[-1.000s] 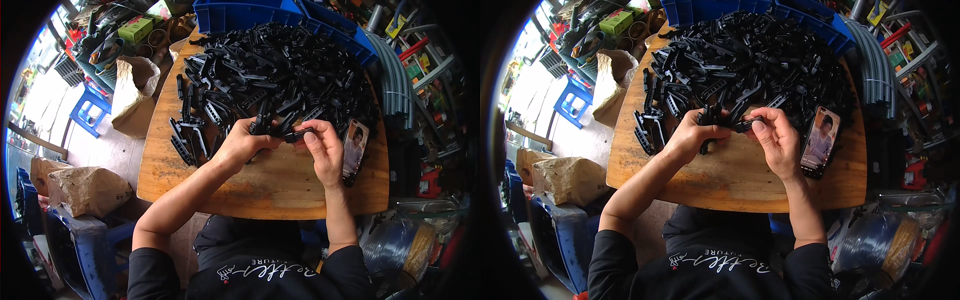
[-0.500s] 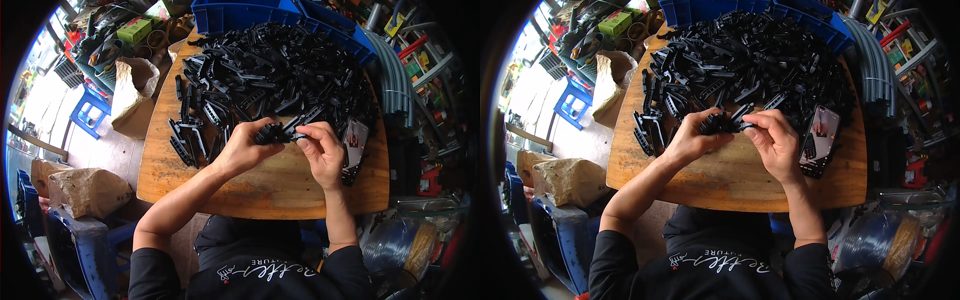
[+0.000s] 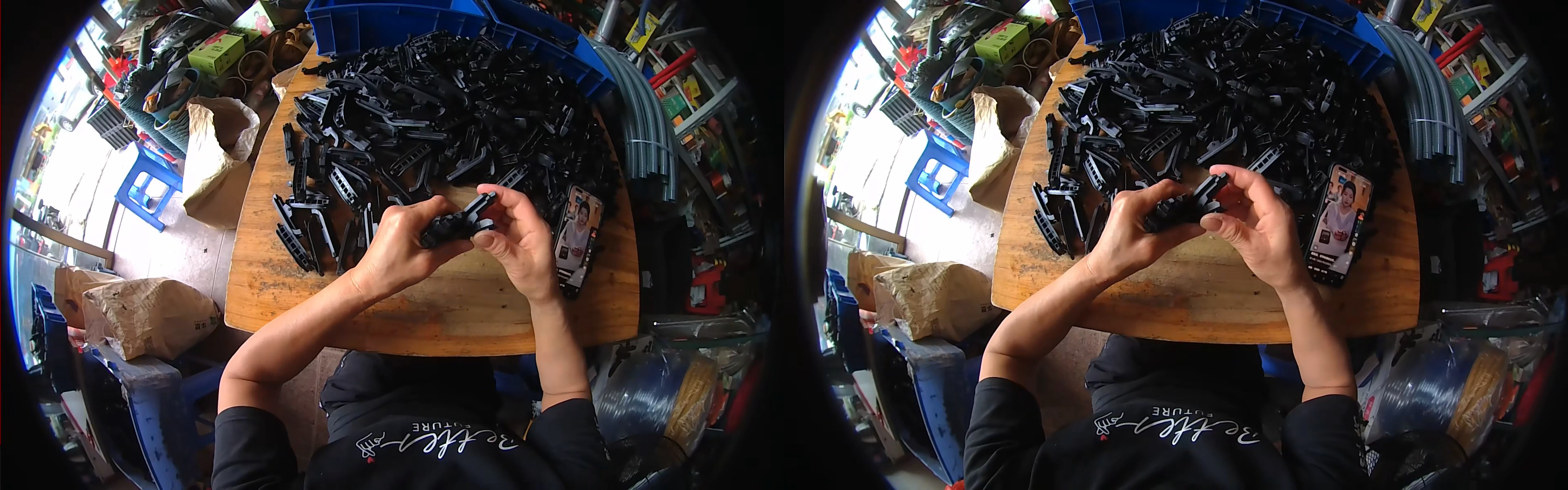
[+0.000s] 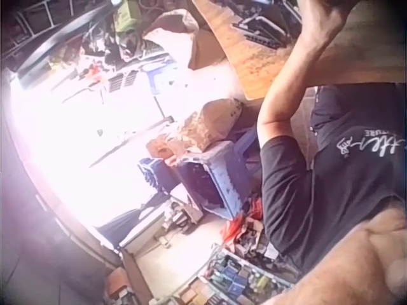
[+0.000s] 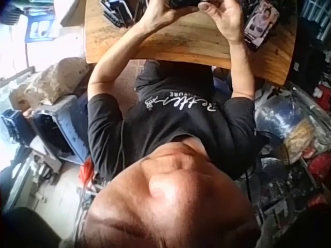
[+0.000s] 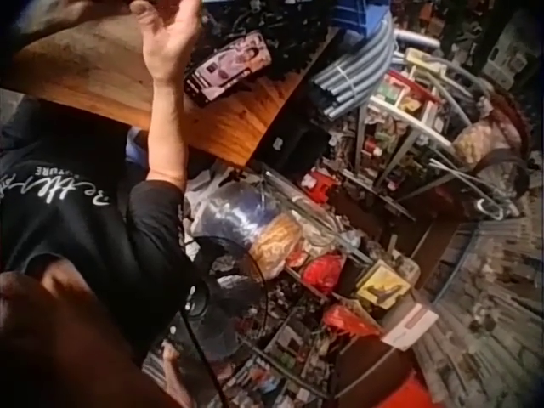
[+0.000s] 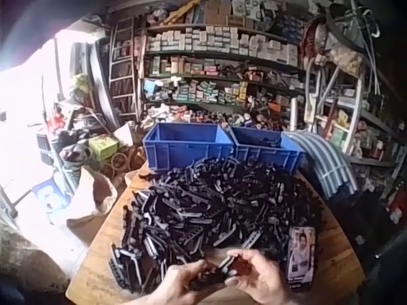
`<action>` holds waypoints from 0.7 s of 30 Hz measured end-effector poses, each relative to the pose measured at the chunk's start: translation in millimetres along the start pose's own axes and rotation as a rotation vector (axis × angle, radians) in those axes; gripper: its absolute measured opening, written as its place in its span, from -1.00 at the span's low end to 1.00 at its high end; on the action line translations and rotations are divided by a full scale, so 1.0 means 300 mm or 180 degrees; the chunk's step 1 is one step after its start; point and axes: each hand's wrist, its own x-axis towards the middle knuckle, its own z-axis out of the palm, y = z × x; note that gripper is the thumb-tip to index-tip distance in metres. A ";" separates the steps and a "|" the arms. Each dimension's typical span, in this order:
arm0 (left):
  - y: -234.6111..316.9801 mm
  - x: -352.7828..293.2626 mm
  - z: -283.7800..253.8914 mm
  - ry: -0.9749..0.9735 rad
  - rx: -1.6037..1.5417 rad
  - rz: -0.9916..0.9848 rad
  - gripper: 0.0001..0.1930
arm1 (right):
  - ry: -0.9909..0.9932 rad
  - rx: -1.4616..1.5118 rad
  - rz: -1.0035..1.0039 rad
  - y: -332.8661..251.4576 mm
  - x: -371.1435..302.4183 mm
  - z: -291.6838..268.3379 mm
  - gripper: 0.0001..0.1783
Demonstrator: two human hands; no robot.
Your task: Assembling small black plastic components by snapping pieces together at a workbench.
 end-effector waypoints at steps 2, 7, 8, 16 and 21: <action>0.001 -0.006 0.006 -0.0007 0.0091 0.0072 -0.73 | -0.0039 -0.0111 -0.0139 0.010 0.001 -0.012 -0.41; -0.003 -0.013 0.013 0.0045 0.0263 0.0358 -0.74 | -0.0070 -0.0274 -0.0379 0.027 -0.003 -0.011 -0.43; 0.000 -0.014 0.015 0.0085 0.0296 0.0397 -0.74 | -0.0055 -0.0269 -0.0422 0.027 -0.005 -0.008 -0.45; 0.006 -0.022 0.011 0.0033 0.0586 0.0587 -0.72 | 0.0132 -0.0511 -0.0563 0.043 -0.012 -0.017 -0.57; 0.031 -0.029 0.011 -0.0215 -0.0007 -0.0154 -0.69 | 0.0110 -0.0758 -0.0773 0.049 -0.011 -0.027 -0.57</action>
